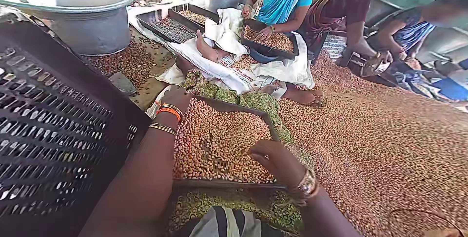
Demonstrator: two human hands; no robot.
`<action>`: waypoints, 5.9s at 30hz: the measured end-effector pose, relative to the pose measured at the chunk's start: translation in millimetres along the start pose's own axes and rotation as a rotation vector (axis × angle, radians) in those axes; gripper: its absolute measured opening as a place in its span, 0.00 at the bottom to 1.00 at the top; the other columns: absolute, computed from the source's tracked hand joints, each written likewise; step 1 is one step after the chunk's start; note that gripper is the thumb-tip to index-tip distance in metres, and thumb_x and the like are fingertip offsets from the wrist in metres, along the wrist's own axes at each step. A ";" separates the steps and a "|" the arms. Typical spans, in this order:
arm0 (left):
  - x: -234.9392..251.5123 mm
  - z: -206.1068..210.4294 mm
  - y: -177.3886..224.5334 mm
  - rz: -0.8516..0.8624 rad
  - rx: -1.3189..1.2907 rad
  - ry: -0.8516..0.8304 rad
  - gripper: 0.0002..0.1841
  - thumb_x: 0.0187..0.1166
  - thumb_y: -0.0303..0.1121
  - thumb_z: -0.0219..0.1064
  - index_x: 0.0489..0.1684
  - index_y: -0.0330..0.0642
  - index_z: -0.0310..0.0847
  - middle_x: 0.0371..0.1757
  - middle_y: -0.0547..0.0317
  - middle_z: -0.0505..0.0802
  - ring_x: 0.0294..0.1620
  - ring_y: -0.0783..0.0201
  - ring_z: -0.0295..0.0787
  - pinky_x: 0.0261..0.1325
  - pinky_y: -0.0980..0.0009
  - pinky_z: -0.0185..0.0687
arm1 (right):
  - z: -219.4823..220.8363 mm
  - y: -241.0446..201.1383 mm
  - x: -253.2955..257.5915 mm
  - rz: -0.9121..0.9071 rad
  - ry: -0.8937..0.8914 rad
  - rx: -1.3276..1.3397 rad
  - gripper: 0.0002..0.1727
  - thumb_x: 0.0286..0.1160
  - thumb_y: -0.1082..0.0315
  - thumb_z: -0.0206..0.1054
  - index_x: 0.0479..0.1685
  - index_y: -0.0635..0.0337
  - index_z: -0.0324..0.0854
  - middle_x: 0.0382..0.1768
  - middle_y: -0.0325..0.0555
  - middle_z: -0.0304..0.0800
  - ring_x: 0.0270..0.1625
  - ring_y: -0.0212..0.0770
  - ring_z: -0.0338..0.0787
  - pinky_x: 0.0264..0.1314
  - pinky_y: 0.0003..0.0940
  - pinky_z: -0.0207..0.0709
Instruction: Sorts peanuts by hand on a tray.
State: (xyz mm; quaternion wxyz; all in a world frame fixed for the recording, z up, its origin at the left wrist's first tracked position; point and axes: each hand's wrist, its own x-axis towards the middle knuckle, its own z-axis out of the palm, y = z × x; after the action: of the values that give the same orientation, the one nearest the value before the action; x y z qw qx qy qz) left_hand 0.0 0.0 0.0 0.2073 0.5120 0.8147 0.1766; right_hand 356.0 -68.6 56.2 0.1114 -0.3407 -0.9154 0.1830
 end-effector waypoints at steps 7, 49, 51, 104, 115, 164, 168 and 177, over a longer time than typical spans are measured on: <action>3.1 2.0 -5.4 0.021 -0.048 0.027 0.32 0.90 0.58 0.53 0.63 0.34 0.84 0.74 0.28 0.80 0.74 0.25 0.75 0.68 0.26 0.71 | 54.3 31.6 34.8 0.312 -0.263 -0.096 0.14 0.81 0.73 0.63 0.59 0.63 0.89 0.57 0.59 0.90 0.61 0.55 0.91 0.67 0.51 0.83; -1.1 -21.1 5.5 0.022 -0.120 -0.057 0.26 0.91 0.50 0.57 0.69 0.35 0.83 0.81 0.36 0.77 0.86 0.38 0.67 0.84 0.42 0.64 | 76.8 28.6 203.1 0.068 -0.340 0.035 0.23 0.85 0.69 0.63 0.77 0.64 0.78 0.75 0.62 0.81 0.82 0.58 0.77 0.86 0.59 0.64; -2.6 -19.4 7.0 0.104 -0.162 0.045 0.21 0.88 0.43 0.62 0.64 0.35 0.85 0.75 0.38 0.82 0.83 0.42 0.72 0.84 0.47 0.65 | 67.6 38.3 192.8 0.088 -0.444 -0.026 0.24 0.78 0.73 0.68 0.74 0.70 0.79 0.70 0.69 0.83 0.78 0.65 0.79 0.83 0.63 0.66; -6.9 -3.4 31.2 0.064 0.347 -0.331 0.13 0.75 0.34 0.70 0.52 0.39 0.90 0.65 0.39 0.90 0.72 0.39 0.83 0.70 0.37 0.77 | 30.5 42.6 161.5 -0.028 -0.553 -0.063 0.09 0.78 0.75 0.66 0.44 0.70 0.91 0.44 0.63 0.93 0.52 0.61 0.91 0.63 0.61 0.78; -5.9 -5.5 30.6 0.074 0.351 -0.349 0.13 0.75 0.34 0.70 0.50 0.37 0.90 0.65 0.39 0.90 0.73 0.39 0.83 0.69 0.36 0.78 | 42.1 57.6 146.7 0.079 -0.684 -0.060 0.11 0.77 0.70 0.72 0.49 0.68 0.91 0.47 0.62 0.93 0.54 0.61 0.91 0.64 0.64 0.78; 1.8 -0.7 8.4 0.485 0.012 -0.428 0.10 0.74 0.29 0.73 0.48 0.34 0.89 0.55 0.44 0.91 0.59 0.50 0.88 0.68 0.49 0.80 | 61.5 61.4 156.6 0.490 -0.133 0.995 0.05 0.83 0.77 0.63 0.50 0.65 0.74 0.37 0.43 0.90 0.34 0.33 0.91 0.42 0.29 0.87; -1.9 2.9 19.9 0.523 -0.042 -0.346 0.11 0.77 0.26 0.69 0.53 0.36 0.89 0.63 0.45 0.89 0.60 0.52 0.88 0.68 0.54 0.81 | 67.2 42.8 158.8 0.407 -0.177 1.054 0.10 0.84 0.79 0.54 0.55 0.69 0.79 0.42 0.42 0.87 0.37 0.31 0.88 0.46 0.30 0.86; -8.1 14.1 37.0 0.430 0.226 -0.386 0.19 0.75 0.22 0.67 0.65 0.46 0.88 0.74 0.45 0.82 0.76 0.46 0.79 0.75 0.48 0.77 | 87.3 28.6 166.7 0.156 -0.261 0.338 0.18 0.88 0.72 0.54 0.68 0.68 0.83 0.61 0.62 0.91 0.64 0.52 0.90 0.74 0.50 0.77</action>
State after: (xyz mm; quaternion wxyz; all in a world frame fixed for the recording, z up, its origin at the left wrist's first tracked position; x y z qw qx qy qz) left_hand 38.6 9.0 7.8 0.2580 0.7165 0.6477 0.0242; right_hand 220.2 39.6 -21.6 0.0332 -0.3604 -0.8493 0.3844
